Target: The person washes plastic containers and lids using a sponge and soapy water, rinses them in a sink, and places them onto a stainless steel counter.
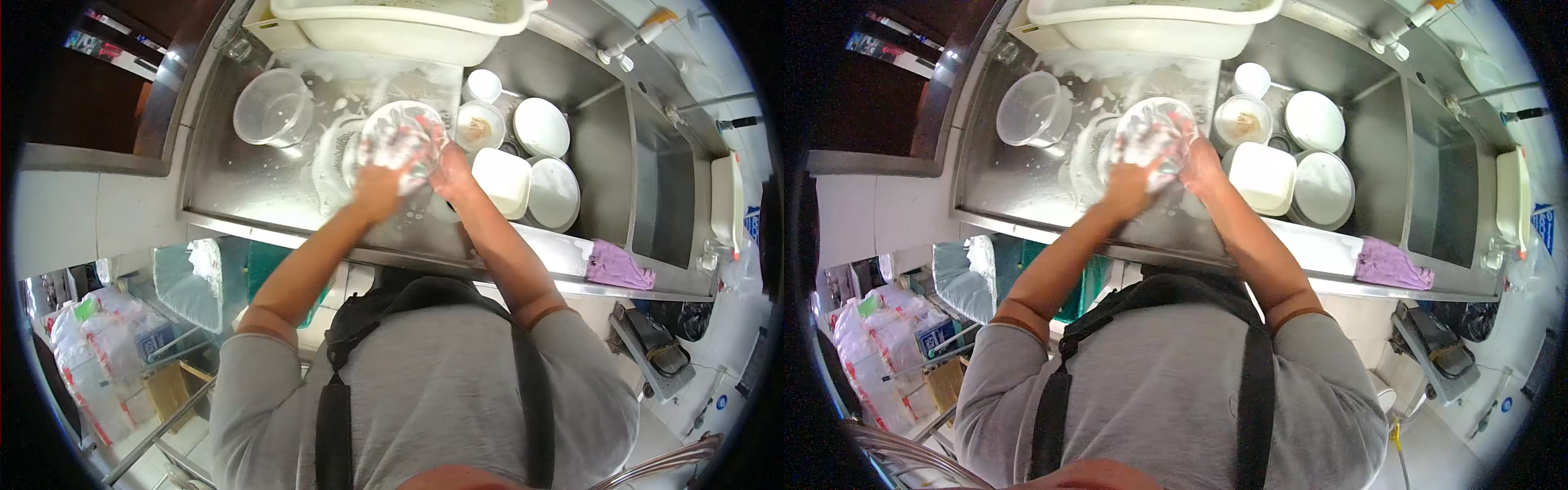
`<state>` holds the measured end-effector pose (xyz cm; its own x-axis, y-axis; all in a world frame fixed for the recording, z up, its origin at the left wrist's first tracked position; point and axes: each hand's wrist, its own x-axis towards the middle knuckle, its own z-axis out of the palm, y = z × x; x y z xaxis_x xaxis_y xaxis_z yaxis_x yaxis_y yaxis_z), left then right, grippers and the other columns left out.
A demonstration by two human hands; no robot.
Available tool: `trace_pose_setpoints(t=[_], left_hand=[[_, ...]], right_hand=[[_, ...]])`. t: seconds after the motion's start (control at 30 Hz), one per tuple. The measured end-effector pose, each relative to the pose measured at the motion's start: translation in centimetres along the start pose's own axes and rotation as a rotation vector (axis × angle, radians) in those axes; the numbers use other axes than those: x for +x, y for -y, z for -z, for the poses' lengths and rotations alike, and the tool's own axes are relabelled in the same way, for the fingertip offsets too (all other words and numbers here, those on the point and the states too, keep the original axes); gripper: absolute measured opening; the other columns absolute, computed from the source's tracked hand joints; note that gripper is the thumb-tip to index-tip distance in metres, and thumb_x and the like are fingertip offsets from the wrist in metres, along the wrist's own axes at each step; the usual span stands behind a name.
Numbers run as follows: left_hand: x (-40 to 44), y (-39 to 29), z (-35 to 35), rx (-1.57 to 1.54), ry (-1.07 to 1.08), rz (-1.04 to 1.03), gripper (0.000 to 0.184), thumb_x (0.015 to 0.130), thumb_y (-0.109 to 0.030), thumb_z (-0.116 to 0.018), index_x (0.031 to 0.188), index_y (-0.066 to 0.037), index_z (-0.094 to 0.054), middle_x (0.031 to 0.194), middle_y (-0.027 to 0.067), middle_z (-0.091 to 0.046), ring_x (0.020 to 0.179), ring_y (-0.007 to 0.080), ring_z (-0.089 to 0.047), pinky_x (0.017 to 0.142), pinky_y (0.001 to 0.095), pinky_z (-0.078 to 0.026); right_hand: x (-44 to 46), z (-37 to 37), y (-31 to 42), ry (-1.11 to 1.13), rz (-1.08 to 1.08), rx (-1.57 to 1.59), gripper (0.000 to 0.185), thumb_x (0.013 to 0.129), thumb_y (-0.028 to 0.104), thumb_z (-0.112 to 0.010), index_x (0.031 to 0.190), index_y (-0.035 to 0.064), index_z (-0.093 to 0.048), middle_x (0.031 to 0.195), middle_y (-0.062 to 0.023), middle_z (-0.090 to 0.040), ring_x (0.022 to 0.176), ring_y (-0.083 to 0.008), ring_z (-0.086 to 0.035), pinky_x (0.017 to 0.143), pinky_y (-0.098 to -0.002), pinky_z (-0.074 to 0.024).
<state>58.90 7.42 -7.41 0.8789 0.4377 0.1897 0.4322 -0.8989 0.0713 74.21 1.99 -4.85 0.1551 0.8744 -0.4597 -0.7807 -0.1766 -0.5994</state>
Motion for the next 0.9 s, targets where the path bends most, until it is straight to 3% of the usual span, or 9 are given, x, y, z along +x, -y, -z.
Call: trace_pose_setpoints(t=[0.03,0.13,0.2,0.3,0.43,0.57,0.63,0.77,0.9], left_hand=[[0.5,1.2,0.9,0.119,0.159,0.111,0.060,0.090,-0.049,-0.048,0.144,-0.030,-0.031,0.153,0.0128,-0.021,0.141,0.0358,-0.015,0.112,0.0560,-0.013],[3.9,3.2,0.7,-0.698,0.446,0.734,0.056,0.091,-0.043,-0.050,0.143,-0.031,-0.034,0.153,0.0054,-0.024,0.142,0.0316,-0.014,0.112,0.0570,-0.012],[4.9,0.8,-0.8,0.096,-0.116,0.356,0.055,0.090,-0.049,-0.048,0.141,-0.030,-0.039,0.148,0.0034,-0.035,0.135,0.0352,-0.030,0.111,0.0566,-0.015],[5.1,0.1,-0.3,0.026,-0.110,0.375,0.052,0.091,-0.049,-0.047,0.140,-0.030,-0.040,0.145,0.0041,-0.040,0.131,0.0346,-0.036,0.110,0.0541,-0.017],[5.4,-0.6,0.3,-0.050,-0.088,0.460,0.054,0.087,-0.042,-0.057,0.138,-0.032,-0.041,0.143,0.0040,-0.042,0.128,0.0335,-0.041,0.109,0.0501,-0.026],[5.6,-0.8,0.7,-0.122,-0.110,0.490,0.054,0.086,-0.040,-0.060,0.137,-0.033,-0.044,0.142,0.0038,-0.043,0.126,0.0332,-0.043,0.107,0.0509,-0.029],[5.5,-0.8,0.8,-0.107,-0.133,0.479,0.055,0.083,-0.038,-0.063,0.135,-0.032,-0.045,0.140,0.0044,-0.045,0.126,0.0327,-0.043,0.106,0.0528,-0.029],[5.5,-1.1,0.7,-0.128,-0.130,0.536,0.055,0.082,-0.038,-0.065,0.134,-0.031,-0.048,0.139,0.0064,-0.046,0.122,0.0323,-0.047,0.104,0.0546,-0.031],[5.5,-0.9,0.4,-0.040,-0.223,0.550,0.051,0.081,-0.038,-0.066,0.130,-0.029,-0.052,0.135,0.0096,-0.048,0.114,0.0323,-0.054,0.101,0.0544,-0.033]], right_hand=[[0.3,0.7,0.0,-0.005,-0.001,0.002,0.046,0.101,0.037,-0.035,0.138,0.0107,-0.038,0.127,-0.0103,-0.053,0.105,-0.0246,-0.057,0.088,-0.0389,-0.0504],[0.4,1.4,0.4,0.155,-0.158,-0.030,0.038,0.096,0.021,-0.049,0.128,0.0003,-0.045,0.113,-0.0176,-0.061,0.093,-0.0278,-0.065,0.083,-0.0407,-0.0540],[-0.5,1.6,4.5,0.018,-0.134,-0.302,0.036,0.094,0.014,-0.048,0.126,-0.0012,-0.046,0.114,-0.0185,-0.060,0.089,-0.0279,-0.066,0.076,-0.0389,-0.0560],[3.3,9.5,10.0,-0.090,0.049,-0.834,0.044,0.085,0.021,-0.063,0.121,-0.0019,-0.051,0.112,-0.0258,-0.060,0.080,-0.0315,-0.067,0.074,-0.0399,-0.0553],[13.0,24.6,9.7,-0.648,0.569,-1.885,0.050,0.075,0.020,-0.069,0.115,-0.0051,-0.054,0.095,-0.0262,-0.065,0.084,-0.0372,-0.066,0.080,-0.0423,-0.0527],[17.1,29.4,8.9,-0.613,0.126,-1.889,0.043,0.075,0.018,-0.065,0.109,-0.0057,-0.055,0.086,-0.0211,-0.068,0.084,-0.0366,-0.066,0.079,-0.0426,-0.0531],[17.4,28.4,8.9,-0.586,0.039,-1.487,0.027,0.075,0.011,-0.061,0.099,0.0001,-0.056,0.084,-0.0220,-0.066,0.066,-0.0363,-0.066,0.060,-0.0387,-0.0552],[13.9,24.9,12.3,-0.449,0.591,-1.596,0.022,0.071,0.009,-0.059,0.090,0.0032,-0.052,0.077,-0.0248,-0.062,0.076,-0.0397,-0.064,0.069,-0.0485,-0.0500],[5.5,20.6,19.6,-0.381,0.338,-1.111,0.018,0.078,0.007,-0.057,0.092,-0.0031,-0.056,0.070,-0.0163,-0.063,0.066,-0.0266,-0.066,0.050,-0.0342,-0.0519]])
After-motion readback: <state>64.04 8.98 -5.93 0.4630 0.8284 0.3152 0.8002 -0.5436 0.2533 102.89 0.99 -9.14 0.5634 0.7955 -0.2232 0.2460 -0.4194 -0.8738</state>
